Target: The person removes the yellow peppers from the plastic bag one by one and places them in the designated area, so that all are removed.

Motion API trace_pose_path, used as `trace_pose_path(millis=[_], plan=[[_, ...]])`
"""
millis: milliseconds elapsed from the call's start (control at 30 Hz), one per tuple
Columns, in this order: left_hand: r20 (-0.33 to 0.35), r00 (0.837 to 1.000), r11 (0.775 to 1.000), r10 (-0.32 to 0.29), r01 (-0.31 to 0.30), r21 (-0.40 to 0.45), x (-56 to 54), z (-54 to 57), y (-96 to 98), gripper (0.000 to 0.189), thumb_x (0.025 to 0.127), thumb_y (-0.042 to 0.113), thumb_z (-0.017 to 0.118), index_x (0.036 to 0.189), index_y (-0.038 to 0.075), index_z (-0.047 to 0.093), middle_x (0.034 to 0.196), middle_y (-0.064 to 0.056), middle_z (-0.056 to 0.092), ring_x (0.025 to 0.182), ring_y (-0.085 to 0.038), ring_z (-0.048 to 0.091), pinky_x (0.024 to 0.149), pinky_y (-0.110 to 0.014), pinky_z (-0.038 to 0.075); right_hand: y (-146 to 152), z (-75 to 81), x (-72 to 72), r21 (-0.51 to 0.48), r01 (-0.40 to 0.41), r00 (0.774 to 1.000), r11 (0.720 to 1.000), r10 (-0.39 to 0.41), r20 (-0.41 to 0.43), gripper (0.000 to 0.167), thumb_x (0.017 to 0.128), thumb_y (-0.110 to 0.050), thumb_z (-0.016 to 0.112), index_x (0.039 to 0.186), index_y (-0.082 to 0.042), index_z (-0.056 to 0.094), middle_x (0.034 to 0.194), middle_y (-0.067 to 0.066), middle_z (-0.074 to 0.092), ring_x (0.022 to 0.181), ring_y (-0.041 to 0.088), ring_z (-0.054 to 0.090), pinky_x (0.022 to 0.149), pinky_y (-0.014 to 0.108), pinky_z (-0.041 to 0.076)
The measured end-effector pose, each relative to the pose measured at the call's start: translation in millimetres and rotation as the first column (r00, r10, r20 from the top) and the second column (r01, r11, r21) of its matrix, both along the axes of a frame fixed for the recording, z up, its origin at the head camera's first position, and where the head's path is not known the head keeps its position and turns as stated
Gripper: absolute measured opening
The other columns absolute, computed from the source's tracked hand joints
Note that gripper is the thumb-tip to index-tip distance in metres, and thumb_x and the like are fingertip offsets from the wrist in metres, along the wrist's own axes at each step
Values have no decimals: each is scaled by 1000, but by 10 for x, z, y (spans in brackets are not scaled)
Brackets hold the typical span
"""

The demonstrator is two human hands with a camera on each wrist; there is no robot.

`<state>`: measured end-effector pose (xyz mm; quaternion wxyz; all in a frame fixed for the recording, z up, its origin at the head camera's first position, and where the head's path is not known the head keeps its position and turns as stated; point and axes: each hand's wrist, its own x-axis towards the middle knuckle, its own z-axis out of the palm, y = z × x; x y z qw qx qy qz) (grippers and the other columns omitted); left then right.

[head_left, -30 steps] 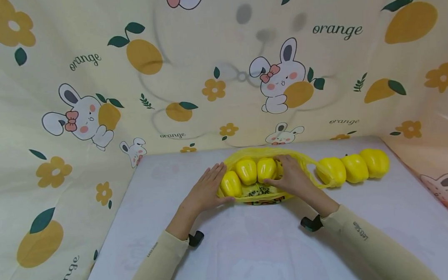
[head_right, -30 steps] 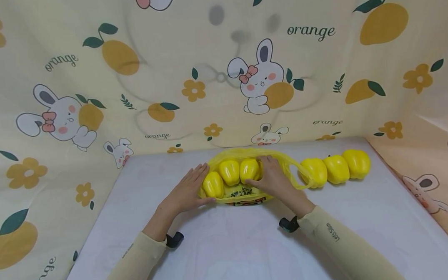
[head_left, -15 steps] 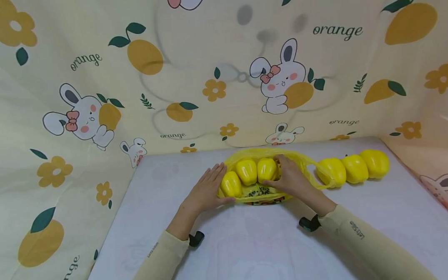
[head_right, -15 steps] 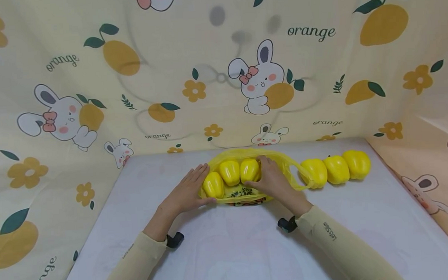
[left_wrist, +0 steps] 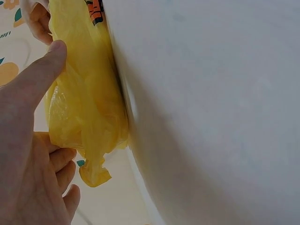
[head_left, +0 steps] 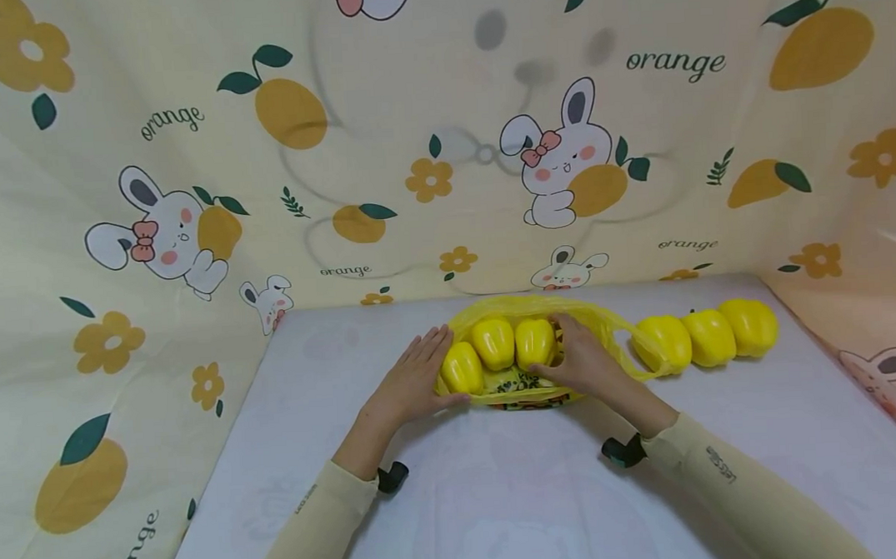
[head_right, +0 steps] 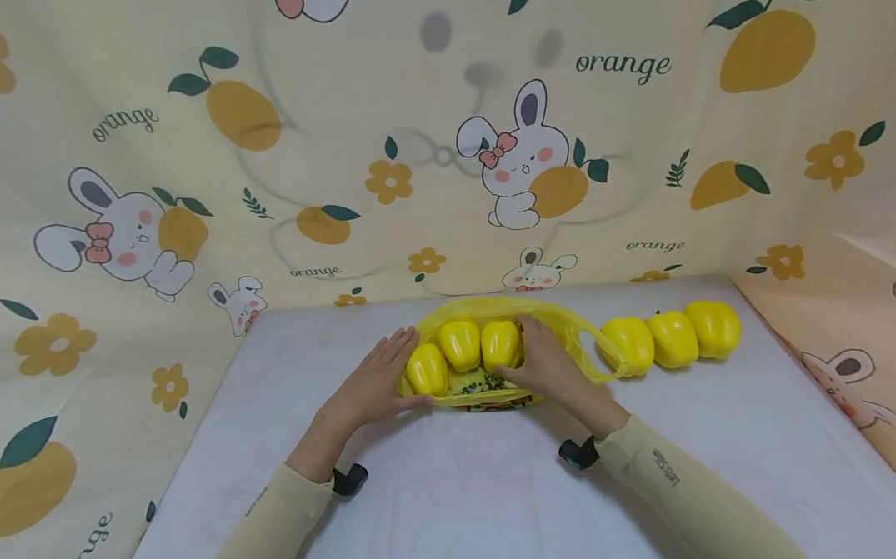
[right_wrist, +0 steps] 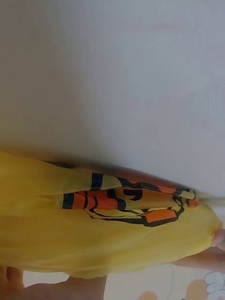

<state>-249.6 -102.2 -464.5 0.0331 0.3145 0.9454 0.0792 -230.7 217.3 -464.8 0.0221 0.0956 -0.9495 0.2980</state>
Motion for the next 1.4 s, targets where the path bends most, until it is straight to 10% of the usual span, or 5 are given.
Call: trace_pose_path(millis=[1400], plan=[[25,999,1000,25,-25,4,4,-6,24,114,95,70,68,173,8,12,181,-7,10,167,-22,7,136,-40,4,468,498,528,-136,-75,991,988,59,-119,91,89,-23,90,160,-2,38,155,22,48,132,43,54,109,65,51]])
